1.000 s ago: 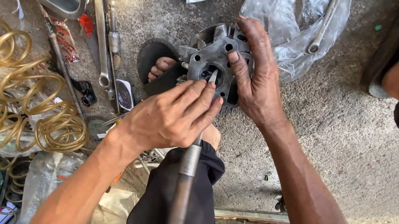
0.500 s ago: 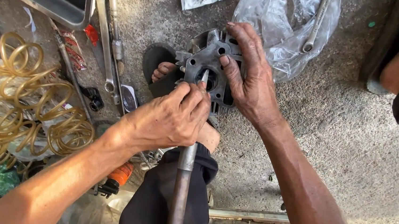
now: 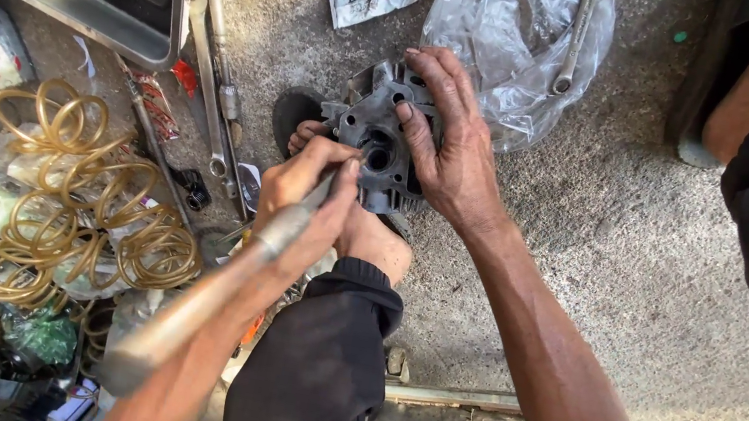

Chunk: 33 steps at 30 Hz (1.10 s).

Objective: Cleaning carbon deposits from the ports of a motorcycle cylinder head using a metal scraping tool.

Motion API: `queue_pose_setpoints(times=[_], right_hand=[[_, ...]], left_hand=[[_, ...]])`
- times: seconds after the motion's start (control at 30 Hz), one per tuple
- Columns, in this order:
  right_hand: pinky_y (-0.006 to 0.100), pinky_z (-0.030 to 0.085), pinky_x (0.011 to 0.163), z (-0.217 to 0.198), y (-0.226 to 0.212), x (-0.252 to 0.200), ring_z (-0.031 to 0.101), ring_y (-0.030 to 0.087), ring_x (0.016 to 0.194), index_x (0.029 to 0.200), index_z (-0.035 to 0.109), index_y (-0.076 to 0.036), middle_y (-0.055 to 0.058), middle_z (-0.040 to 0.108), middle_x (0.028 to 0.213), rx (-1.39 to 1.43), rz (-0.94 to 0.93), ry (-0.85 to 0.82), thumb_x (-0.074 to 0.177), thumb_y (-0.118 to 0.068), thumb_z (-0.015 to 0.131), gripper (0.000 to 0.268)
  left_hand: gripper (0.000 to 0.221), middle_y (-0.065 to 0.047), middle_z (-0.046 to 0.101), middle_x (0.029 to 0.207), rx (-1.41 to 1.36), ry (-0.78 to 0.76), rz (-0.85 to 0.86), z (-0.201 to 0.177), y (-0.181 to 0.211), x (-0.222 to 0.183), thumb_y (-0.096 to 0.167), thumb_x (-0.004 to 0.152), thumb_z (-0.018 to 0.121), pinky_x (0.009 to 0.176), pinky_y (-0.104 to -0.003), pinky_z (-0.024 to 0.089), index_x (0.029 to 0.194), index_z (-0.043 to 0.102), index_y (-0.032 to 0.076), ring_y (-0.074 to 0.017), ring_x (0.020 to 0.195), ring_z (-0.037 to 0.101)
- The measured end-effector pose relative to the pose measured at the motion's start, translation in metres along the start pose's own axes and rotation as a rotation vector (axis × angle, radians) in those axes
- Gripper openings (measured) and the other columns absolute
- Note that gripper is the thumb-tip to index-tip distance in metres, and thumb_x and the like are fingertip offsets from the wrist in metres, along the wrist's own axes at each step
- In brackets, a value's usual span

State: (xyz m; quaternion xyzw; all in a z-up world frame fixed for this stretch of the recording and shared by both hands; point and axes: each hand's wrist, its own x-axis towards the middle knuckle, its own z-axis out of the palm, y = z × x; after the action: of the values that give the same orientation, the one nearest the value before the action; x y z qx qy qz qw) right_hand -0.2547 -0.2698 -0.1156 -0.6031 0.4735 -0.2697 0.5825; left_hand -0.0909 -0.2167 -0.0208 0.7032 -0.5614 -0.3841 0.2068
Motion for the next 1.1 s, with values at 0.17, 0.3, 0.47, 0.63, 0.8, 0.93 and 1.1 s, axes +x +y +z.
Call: queue_pose_setpoints(times=[0.17,0.3,0.47,0.63,0.8,0.93,1.1], right_hand=[[0.059,0.044,0.111,0.002,0.002,0.000,0.052,0.048,0.135,0.149,0.050,-0.014,0.020,0.051,0.145,0.065,-0.083,0.082,0.109,-0.023,0.056,0.041],[0.061,0.044,0.109,0.002,0.003,-0.002,0.052,0.050,0.134,0.150,0.048,-0.016,0.020,0.051,0.145,0.058,-0.095,0.093,0.109,-0.024,0.055,0.042],[0.059,0.049,0.108,-0.002,-0.002,0.000,0.057,0.048,0.131,0.149,0.051,-0.016,0.021,0.053,0.145,0.012,-0.079,0.078,0.109,-0.023,0.057,0.042],[0.059,0.047,0.108,-0.001,-0.003,-0.001,0.055,0.048,0.133,0.150,0.050,-0.018,0.020,0.052,0.147,0.057,-0.059,0.084,0.109,-0.025,0.057,0.043],[0.059,0.046,0.109,0.000,-0.002,-0.001,0.053,0.048,0.134,0.150,0.049,-0.019,0.018,0.051,0.147,0.070,-0.060,0.088,0.109,-0.027,0.057,0.043],[0.060,0.045,0.109,0.001,-0.003,-0.001,0.053,0.049,0.133,0.148,0.051,-0.017,0.020,0.052,0.145,0.087,-0.072,0.101,0.109,-0.026,0.057,0.041],[0.061,0.046,0.108,0.001,-0.001,-0.001,0.053,0.050,0.132,0.148,0.051,-0.017,0.019,0.052,0.144,0.094,-0.068,0.111,0.108,-0.026,0.057,0.041]], left_hand=[[0.018,-0.024,0.071,0.107,0.711,-0.097,0.713,0.000,-0.034,-0.010,0.003,0.096,0.067,0.082,-0.040,0.060,0.112,0.074,-0.002,-0.0334,0.094,0.071],[0.017,-0.027,0.071,0.103,1.046,-0.094,0.924,-0.021,-0.020,0.013,-0.002,0.096,0.064,0.078,-0.039,0.060,0.108,0.076,-0.004,-0.0336,0.091,0.071],[0.019,-0.020,0.072,0.115,0.399,-0.008,0.503,-0.043,-0.031,-0.007,0.005,0.098,0.071,0.083,-0.044,0.062,0.116,0.074,-0.002,-0.0359,0.104,0.073],[0.020,-0.026,0.073,0.115,-0.016,0.124,0.374,-0.021,0.011,-0.019,0.004,0.094,0.070,0.087,-0.046,0.063,0.109,0.073,-0.008,-0.0409,0.106,0.074],[0.028,-0.034,0.072,0.110,-0.192,0.250,0.427,-0.013,-0.015,-0.049,0.005,0.085,0.072,0.082,-0.051,0.063,0.108,0.072,-0.012,-0.0482,0.101,0.074],[0.029,-0.026,0.076,0.106,-0.062,0.278,0.455,-0.013,0.004,-0.039,0.016,0.095,0.064,0.079,-0.041,0.064,0.097,0.076,-0.010,-0.0382,0.094,0.078],[0.026,-0.028,0.074,0.109,0.110,0.343,0.561,-0.026,0.002,-0.056,0.017,0.090,0.067,0.074,-0.038,0.068,0.093,0.075,-0.007,-0.0349,0.085,0.079]])
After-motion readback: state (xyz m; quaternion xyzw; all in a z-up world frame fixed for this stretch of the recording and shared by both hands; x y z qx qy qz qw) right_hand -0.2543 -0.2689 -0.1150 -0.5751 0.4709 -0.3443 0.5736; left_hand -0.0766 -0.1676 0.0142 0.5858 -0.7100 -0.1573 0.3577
